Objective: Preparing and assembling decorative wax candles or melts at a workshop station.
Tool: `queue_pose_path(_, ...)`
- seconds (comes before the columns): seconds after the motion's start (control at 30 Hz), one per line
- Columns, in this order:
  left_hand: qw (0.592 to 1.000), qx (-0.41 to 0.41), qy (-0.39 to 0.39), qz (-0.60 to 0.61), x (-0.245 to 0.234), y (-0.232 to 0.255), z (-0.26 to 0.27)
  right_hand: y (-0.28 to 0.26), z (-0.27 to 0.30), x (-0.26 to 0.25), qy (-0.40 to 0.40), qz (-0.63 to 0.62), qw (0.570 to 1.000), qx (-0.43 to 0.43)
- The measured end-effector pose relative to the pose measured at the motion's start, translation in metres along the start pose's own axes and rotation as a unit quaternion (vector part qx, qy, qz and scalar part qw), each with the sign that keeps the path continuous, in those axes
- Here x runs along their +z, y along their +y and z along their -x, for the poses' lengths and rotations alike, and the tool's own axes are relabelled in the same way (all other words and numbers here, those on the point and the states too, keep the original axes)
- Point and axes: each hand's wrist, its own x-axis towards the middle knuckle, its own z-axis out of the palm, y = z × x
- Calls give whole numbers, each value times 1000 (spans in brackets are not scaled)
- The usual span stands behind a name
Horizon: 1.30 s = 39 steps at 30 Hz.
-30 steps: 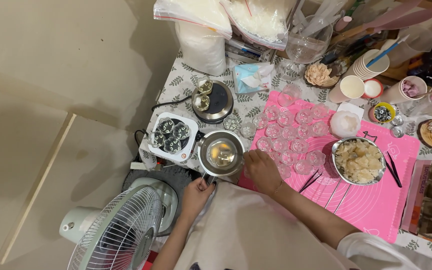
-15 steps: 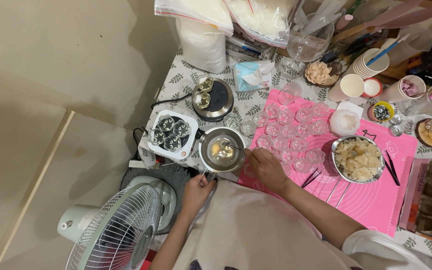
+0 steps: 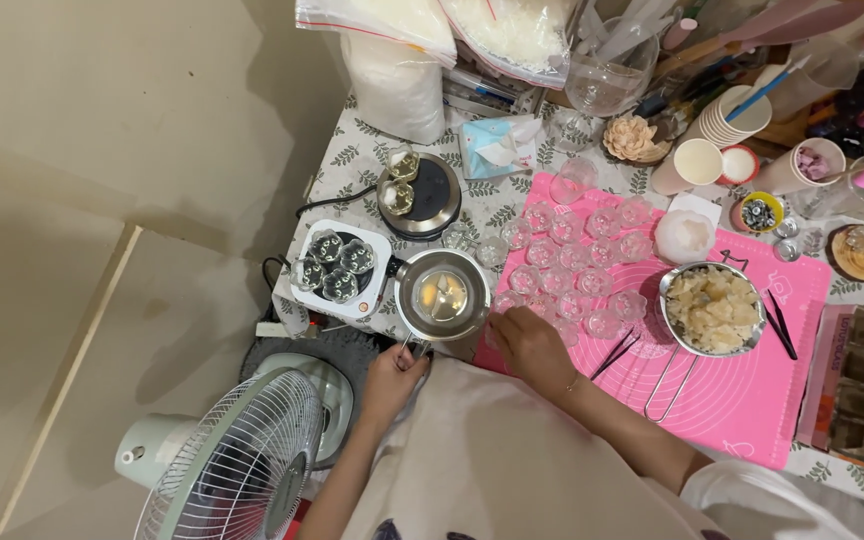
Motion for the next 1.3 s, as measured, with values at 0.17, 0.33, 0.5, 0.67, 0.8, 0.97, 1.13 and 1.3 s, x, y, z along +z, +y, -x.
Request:
queue_pose_path(0.17,1000,-21,-6,18,4,-2,1,-4,4,4,-6,17,1000,2)
queue_pose_path(0.33,1000,-24,-8,10,-1,8,6,0,3,9,14,17,1000,20)
queue_pose_path(0.5,991,-50,-3,-121,-17,45,14,3,5,12,54,-14,997,47)
queue_pose_path(0.67,982,-51,-9,-183,-35,65,24,-4,-4,6,50,-99,979,169)
queue_pose_path(0.8,964,-34,-33,-263,-57,62,36,16,1,19,9,-332,831,446)
queue_pose_path(0.97,936,-56,-54,-344,-77,125,45,30,7,21,5,-462,714,526)
queue_pose_path(1.13,951,-62,-20,-302,-69,154,43,24,4,14,24,-475,704,528)
queue_pose_path(1.3,903,-72,-33,-422,-48,124,29,3,-6,-3,43,-380,784,490)
